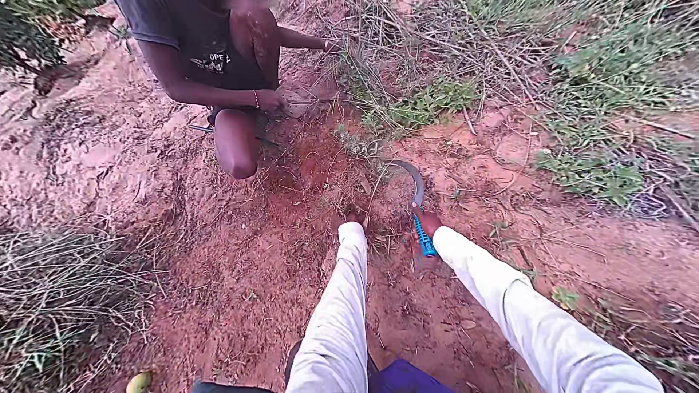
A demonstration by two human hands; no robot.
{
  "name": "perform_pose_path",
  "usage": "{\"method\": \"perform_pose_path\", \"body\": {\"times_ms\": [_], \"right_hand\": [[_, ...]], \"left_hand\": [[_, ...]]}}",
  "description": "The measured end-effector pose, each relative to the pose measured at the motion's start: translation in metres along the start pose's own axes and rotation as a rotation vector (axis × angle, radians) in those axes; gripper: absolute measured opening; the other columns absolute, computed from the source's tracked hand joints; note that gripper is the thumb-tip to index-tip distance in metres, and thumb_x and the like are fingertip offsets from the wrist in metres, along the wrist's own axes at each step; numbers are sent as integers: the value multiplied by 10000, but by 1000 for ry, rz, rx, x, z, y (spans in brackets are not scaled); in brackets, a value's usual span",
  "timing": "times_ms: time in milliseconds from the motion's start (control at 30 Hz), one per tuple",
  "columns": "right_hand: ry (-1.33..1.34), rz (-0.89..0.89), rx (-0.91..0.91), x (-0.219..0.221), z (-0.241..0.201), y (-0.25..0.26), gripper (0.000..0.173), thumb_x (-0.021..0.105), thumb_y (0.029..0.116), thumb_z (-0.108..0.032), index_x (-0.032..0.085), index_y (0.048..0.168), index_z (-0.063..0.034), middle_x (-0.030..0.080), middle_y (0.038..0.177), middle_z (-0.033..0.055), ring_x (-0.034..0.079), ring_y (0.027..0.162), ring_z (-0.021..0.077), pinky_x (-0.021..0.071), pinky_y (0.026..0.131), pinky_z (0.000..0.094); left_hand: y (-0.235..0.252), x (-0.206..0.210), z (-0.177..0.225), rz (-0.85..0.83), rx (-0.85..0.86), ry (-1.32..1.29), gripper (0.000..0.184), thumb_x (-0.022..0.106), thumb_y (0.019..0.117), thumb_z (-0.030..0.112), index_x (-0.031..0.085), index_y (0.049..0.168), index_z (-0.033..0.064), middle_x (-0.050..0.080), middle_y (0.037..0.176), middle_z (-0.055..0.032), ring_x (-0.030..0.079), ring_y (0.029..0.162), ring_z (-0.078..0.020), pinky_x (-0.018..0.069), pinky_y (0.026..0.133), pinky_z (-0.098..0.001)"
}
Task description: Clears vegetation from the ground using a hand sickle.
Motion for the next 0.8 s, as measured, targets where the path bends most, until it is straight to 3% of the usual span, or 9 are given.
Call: {"method": "perform_pose_path", "body": {"times_ms": [100,233,300,367,467,567,633,733,800], "right_hand": [[-97,-114,46,9,-4,7,644,257,1105,-558,539,1241,5,549,810,84,560,594,176,522,597,338],[-98,-61,67,18,-2,18,669,264,1102,-567,553,1252,18,593,854,120,603,624,199,545,627,362],[-9,-49,81,22,-1,20,640,255,1107,-552,542,1227,7,573,819,100,589,589,189,542,592,352],[63,-47,85,23,2,18,612,256,1112,-537,528,1195,4,553,775,87,573,553,186,540,566,350],[167,0,94,12,12,8,587,264,1114,-525,528,1181,-5,528,731,68,560,534,177,533,547,339],[243,29,115,10,25,2,559,261,1116,-515,525,1053,-26,502,645,39,536,481,161,516,497,321],[237,6,149,16,22,-2,554,252,1115,-519,512,1043,-35,495,651,36,532,480,158,515,498,319],[142,-56,171,31,13,1,597,244,1108,-544,522,1128,-16,519,692,51,550,510,168,528,526,328],[111,-67,174,38,12,1,621,237,1103,-556,522,1190,-12,533,743,64,568,554,181,538,568,344]], "left_hand": [[33,7,34,98,127,-180,769,712,972,140,286,1588,-35,364,1615,-272,380,1508,-352,327,1239,-443],[62,27,83,57,201,-7,878,759,949,238,237,1615,3,285,1648,-272,334,1532,-352,337,1236,-437],[73,34,91,226,325,-163,891,856,844,169,365,1566,-9,290,1618,-339,364,1492,-448,391,1190,-511],[66,37,109,105,324,-128,961,876,816,137,319,1596,54,133,1677,-315,258,1543,-446,366,1207,-510],[70,59,131,18,313,68,1116,962,703,301,327,1603,125,36,1704,-280,308,1519,-457,449,1141,-524],[72,73,141,-44,333,223,1219,969,677,421,267,1631,135,-66,1721,-232,391,1470,-447,486,1082,-516],[69,81,151,-65,370,281,1265,960,668,502,243,1634,109,-85,1719,-238,339,1504,-454,460,1115,-526],[76,92,162,-50,420,331,1276,942,652,559,259,1627,101,-72,1719,-248,85,1588,-452,275,1237,-564],[81,96,168,-51,431,381,1274,918,662,600,254,1632,107,-34,1717,-260,83,1587,-454,245,1246,-579]]}}
Point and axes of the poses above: each hand's wrist, its own y-axis towards the middle knuckle, its own x-axis out of the palm, z = x × y, the point moved 9 cm from there along y, towards the middle knuckle
